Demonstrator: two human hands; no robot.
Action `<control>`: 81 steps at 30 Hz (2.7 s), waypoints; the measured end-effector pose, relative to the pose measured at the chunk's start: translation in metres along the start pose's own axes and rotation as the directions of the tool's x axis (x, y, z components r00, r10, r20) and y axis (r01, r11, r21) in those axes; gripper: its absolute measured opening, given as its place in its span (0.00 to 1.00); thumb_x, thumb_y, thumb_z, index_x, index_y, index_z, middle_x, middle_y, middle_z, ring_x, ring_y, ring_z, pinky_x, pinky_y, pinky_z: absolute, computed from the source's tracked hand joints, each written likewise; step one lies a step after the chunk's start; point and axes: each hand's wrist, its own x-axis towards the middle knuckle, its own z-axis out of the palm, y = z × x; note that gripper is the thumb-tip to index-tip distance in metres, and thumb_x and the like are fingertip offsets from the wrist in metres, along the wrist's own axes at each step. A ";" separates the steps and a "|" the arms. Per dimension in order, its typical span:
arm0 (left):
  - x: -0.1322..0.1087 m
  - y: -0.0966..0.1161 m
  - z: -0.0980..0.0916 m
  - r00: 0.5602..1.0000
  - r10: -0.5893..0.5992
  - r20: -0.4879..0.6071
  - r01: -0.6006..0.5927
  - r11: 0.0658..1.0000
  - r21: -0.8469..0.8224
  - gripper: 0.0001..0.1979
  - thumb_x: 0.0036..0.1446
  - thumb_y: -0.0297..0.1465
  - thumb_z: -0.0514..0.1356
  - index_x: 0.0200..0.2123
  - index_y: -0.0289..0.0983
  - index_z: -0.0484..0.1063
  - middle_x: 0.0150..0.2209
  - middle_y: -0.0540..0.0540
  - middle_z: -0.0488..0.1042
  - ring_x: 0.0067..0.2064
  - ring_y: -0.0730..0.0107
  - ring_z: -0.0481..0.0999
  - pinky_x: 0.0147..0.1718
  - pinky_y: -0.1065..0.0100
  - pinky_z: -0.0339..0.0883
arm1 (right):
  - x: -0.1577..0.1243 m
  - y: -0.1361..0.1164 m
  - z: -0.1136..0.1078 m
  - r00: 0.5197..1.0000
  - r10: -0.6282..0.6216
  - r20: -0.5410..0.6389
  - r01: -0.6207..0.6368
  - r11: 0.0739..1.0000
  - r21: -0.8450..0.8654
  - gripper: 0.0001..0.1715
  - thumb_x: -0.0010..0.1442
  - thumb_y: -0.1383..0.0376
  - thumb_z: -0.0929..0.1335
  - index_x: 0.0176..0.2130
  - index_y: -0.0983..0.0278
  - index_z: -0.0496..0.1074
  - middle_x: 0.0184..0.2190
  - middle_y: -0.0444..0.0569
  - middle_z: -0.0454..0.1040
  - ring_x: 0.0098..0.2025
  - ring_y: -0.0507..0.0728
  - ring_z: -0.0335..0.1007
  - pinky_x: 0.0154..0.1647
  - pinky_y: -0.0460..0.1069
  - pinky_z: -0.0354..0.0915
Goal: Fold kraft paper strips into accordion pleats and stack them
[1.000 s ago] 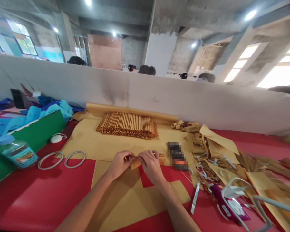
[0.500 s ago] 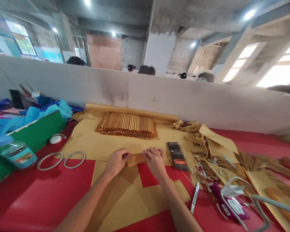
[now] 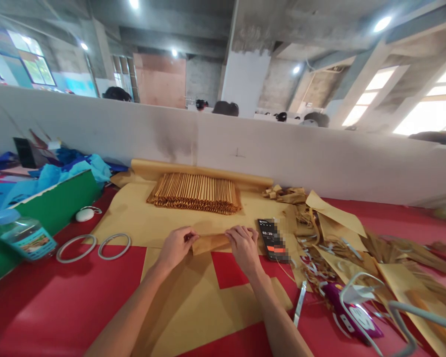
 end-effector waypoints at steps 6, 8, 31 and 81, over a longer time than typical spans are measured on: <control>0.000 -0.006 -0.001 1.000 -0.010 0.011 0.011 0.999 -0.042 0.12 0.64 0.37 0.57 0.33 0.38 0.75 0.32 0.46 0.79 0.33 0.64 0.75 0.33 0.68 0.63 | -0.002 0.005 0.000 0.999 -0.046 -0.025 0.045 0.999 -0.021 0.14 0.72 0.69 0.62 0.40 0.60 0.75 0.39 0.48 0.78 0.43 0.56 0.70 0.54 0.55 0.49; -0.001 -0.006 -0.001 1.000 -0.010 0.013 0.011 0.999 -0.040 0.11 0.63 0.37 0.57 0.34 0.38 0.75 0.32 0.46 0.79 0.33 0.64 0.75 0.33 0.68 0.63 | -0.002 0.006 0.001 0.997 -0.064 -0.032 0.063 0.998 -0.022 0.14 0.72 0.69 0.61 0.40 0.60 0.75 0.39 0.48 0.78 0.43 0.57 0.69 0.53 0.55 0.50; -0.015 0.029 0.032 0.940 -0.120 0.318 0.311 0.685 -0.659 0.23 0.58 0.50 0.63 0.41 0.35 0.76 0.35 0.44 0.78 0.37 0.63 0.76 0.36 0.67 0.68 | 0.002 -0.034 0.010 0.773 0.423 0.474 -0.494 -0.067 0.867 0.27 0.44 0.51 0.80 0.39 0.63 0.76 0.39 0.53 0.82 0.41 0.65 0.78 0.40 0.55 0.73; -0.011 0.020 0.031 0.987 -0.095 0.132 0.150 0.851 -0.504 0.13 0.53 0.39 0.64 0.30 0.34 0.78 0.28 0.46 0.76 0.31 0.66 0.72 0.32 0.69 0.63 | -0.006 -0.050 0.016 0.734 0.397 0.551 -0.565 -0.091 0.820 0.19 0.41 0.56 0.82 0.31 0.65 0.82 0.33 0.52 0.83 0.34 0.62 0.79 0.41 0.56 0.73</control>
